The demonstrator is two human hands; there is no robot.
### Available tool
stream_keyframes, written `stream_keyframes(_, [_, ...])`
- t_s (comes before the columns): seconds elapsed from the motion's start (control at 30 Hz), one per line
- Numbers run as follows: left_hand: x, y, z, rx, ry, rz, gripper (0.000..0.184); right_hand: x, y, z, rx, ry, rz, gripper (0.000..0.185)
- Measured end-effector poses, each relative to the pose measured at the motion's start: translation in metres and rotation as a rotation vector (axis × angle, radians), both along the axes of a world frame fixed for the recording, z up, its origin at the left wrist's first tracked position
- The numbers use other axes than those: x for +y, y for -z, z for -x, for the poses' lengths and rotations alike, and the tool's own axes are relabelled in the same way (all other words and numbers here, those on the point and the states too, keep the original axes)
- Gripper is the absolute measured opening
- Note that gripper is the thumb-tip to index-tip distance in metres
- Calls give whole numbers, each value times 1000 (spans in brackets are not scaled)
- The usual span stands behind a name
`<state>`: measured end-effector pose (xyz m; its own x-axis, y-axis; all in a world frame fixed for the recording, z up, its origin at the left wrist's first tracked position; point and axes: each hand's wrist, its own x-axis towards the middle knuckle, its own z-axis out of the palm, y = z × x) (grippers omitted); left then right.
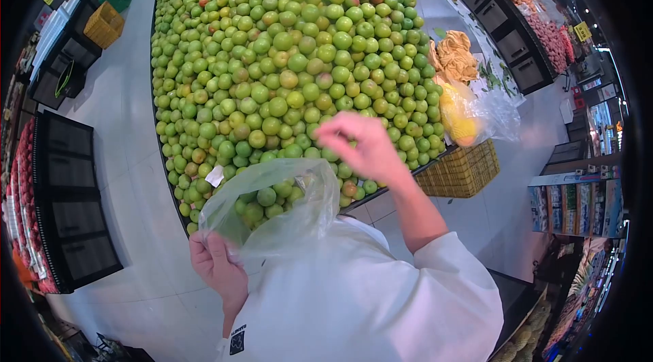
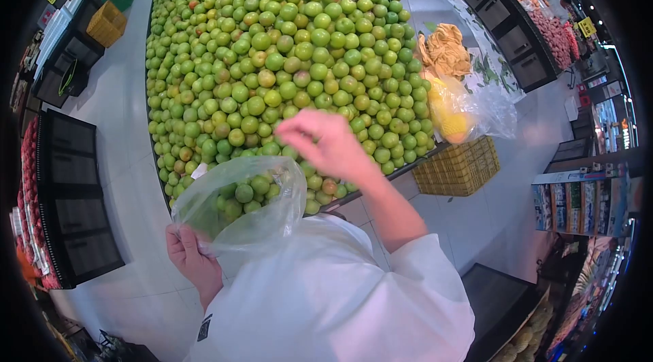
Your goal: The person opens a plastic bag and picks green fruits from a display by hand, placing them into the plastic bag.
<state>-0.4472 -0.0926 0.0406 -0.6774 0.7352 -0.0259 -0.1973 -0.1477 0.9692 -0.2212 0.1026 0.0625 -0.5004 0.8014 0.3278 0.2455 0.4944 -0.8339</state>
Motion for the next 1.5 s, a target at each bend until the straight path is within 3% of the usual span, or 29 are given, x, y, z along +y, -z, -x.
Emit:
stream_keyframes(0.1, [-1,-2,-2,7,-16,-4,15,81,64,-49,-214,580,-401,20])
stream_keyframes(0.2, [-7,0,2,-34,69,-1,15,111,79,-81,-519,795,-456,35])
stream_keyframes(0.4, [-4,-1,-2,-4,41,-10,17,134,91,-94,-543,720,-359,35])
stream_keyframes(0.47, [-5,-1,-2,-4,41,-7,17,139,90,-97,-458,704,-248,35])
stream_keyframes(0.6, [-6,0,-3,-13,30,-15,17,141,83,-86,-308,706,-292,35])
stream_keyframes(0.7, [-5,-1,-4,-14,41,0,17,136,80,-67,-573,622,-367,41])
stream_keyframes(1.0, [-10,-4,-2,-77,102,-43,15,143,69,-66,-756,556,-266,42])
stream_keyframes(1.3, [-12,-4,-2,-80,108,-29,14,140,87,-81,-566,489,-497,40])
stream_keyframes(1.5, [-10,-5,-3,-72,132,-35,15,148,78,-86,-652,427,-440,42])
